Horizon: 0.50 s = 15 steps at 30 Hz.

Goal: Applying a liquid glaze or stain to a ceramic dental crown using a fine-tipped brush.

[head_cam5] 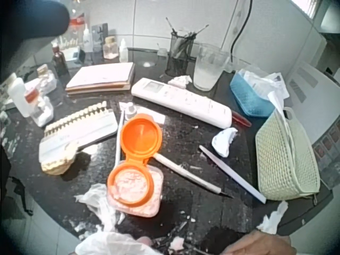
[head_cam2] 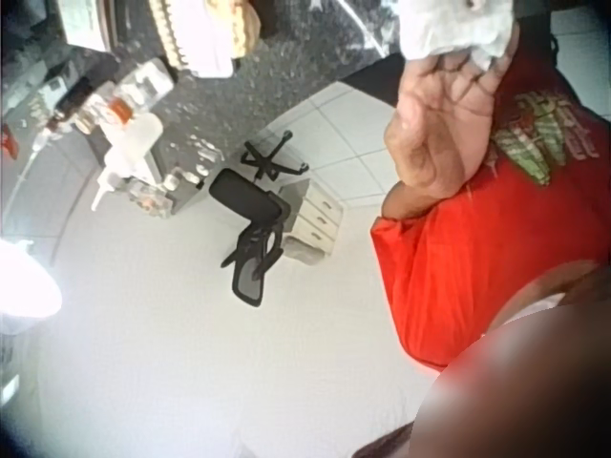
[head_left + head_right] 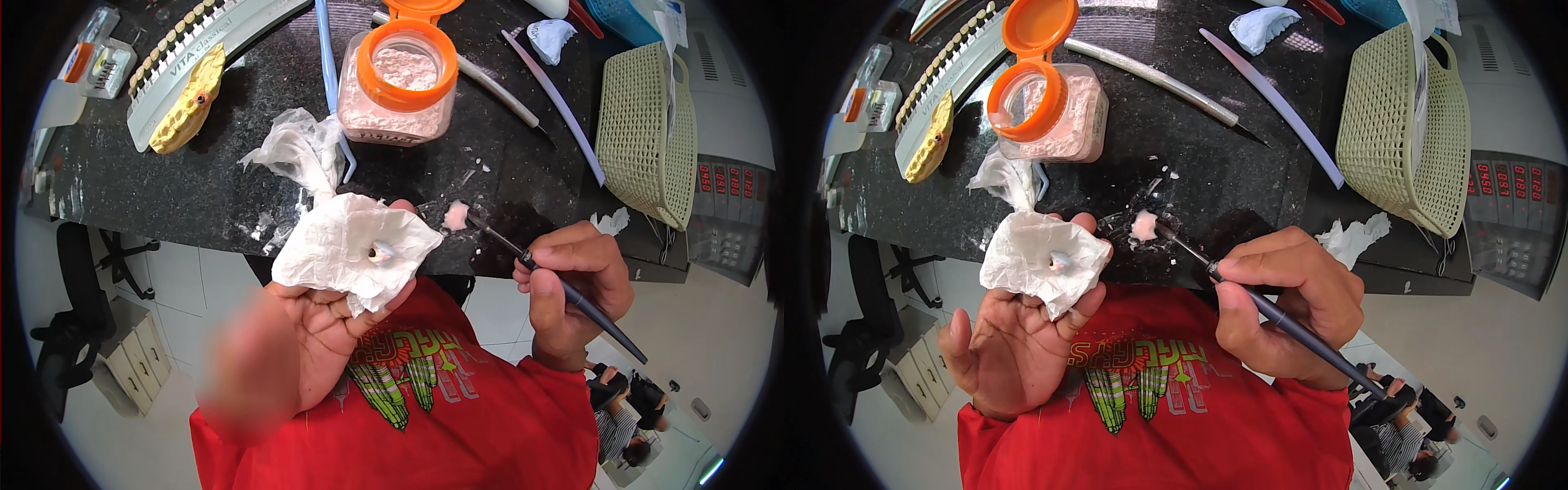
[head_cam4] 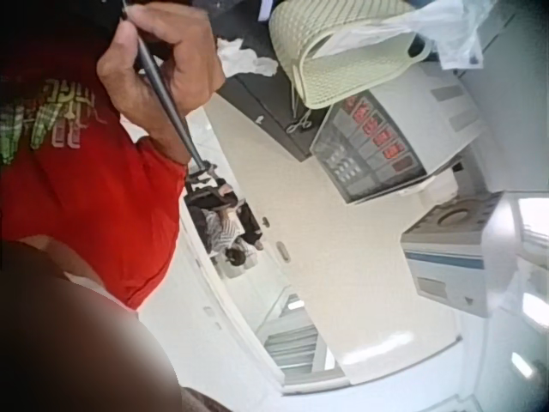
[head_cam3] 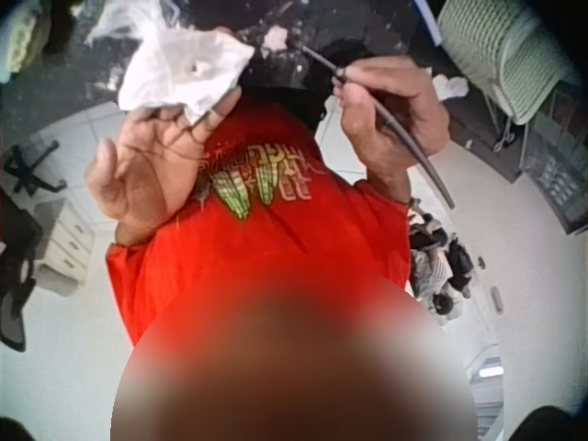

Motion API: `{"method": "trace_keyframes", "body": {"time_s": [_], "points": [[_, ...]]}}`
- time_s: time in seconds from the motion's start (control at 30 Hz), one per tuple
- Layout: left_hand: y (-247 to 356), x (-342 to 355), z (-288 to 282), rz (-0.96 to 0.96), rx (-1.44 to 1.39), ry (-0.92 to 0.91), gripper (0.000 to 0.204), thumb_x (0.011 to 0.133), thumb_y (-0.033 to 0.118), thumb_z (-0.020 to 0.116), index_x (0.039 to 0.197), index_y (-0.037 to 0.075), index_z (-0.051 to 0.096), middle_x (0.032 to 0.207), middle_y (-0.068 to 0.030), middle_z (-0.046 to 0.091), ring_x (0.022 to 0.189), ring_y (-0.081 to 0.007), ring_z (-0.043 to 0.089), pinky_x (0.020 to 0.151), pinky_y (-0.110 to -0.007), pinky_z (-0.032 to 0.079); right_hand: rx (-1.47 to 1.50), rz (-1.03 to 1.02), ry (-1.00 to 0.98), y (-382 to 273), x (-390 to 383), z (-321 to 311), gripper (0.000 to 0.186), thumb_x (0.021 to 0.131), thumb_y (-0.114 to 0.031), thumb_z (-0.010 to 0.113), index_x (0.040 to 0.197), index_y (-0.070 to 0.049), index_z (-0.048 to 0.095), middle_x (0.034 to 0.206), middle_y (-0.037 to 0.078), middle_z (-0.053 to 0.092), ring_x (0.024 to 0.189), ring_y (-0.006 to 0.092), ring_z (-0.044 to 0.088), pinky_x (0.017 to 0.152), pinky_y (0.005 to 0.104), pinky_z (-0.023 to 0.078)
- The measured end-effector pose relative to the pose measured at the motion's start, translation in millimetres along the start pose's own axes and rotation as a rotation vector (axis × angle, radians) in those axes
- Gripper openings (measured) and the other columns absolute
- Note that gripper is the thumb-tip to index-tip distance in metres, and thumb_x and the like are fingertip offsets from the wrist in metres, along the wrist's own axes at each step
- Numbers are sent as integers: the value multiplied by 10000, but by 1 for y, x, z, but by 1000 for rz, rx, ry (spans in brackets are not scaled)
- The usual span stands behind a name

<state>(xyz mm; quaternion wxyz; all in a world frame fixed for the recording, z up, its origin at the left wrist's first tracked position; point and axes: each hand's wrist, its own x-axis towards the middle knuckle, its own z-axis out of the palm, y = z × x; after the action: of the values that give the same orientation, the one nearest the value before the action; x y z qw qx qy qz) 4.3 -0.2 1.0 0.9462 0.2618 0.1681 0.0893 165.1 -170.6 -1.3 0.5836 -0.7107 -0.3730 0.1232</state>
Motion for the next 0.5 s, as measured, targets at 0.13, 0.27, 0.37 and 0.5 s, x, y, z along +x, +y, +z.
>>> {"method": "trace_keyframes", "body": {"time_s": [0.13, 0.27, 0.37, 0.5], "points": [[2, -1, 2, -1, -1, 9, 875, 857, 517, 436, 1433, -2, 30, 1455, -321, 39, 1347, -438, 167, 1089, -501, 217, 12, -6, 13, 1, -1, 2, 161, 702, 52, 645, 852, 39, 590, 760, 153, 622, 592, 99, 586, 508, 184, 455], [3, -1, 1, -26, 5, -6, 893, 849, 523, 445, 1432, -7, 22, 1458, -316, 25, 1359, -422, 141, 1093, -498, 207, 35, -37, 14, 3, 0, 4, 160, 705, 43, 649, 854, 40, 592, 749, 149, 621, 582, 117, 591, 508, 188, 459], [3, -1, -1, -37, -4, -18, 913, 842, 523, 455, 1425, -26, 18, 1460, -312, 26, 1366, -413, 120, 1095, -500, 196, 56, -146, 7, 0, -2, -1, 209, 692, 37, 686, 883, 40, 601, 754, 151, 616, 601, 164, 604, 511, 207, 472], [2, -1, 0, -47, -16, -16, 935, 832, 518, 468, 1415, -54, 14, 1461, -310, 36, 1372, -405, 98, 1097, -507, 180, 138, -298, -133, -5, 3, 4, 327, 667, 64, 691, 985, 7, 634, 789, 139, 598, 632, 171, 606, 513, 230, 486]]}}
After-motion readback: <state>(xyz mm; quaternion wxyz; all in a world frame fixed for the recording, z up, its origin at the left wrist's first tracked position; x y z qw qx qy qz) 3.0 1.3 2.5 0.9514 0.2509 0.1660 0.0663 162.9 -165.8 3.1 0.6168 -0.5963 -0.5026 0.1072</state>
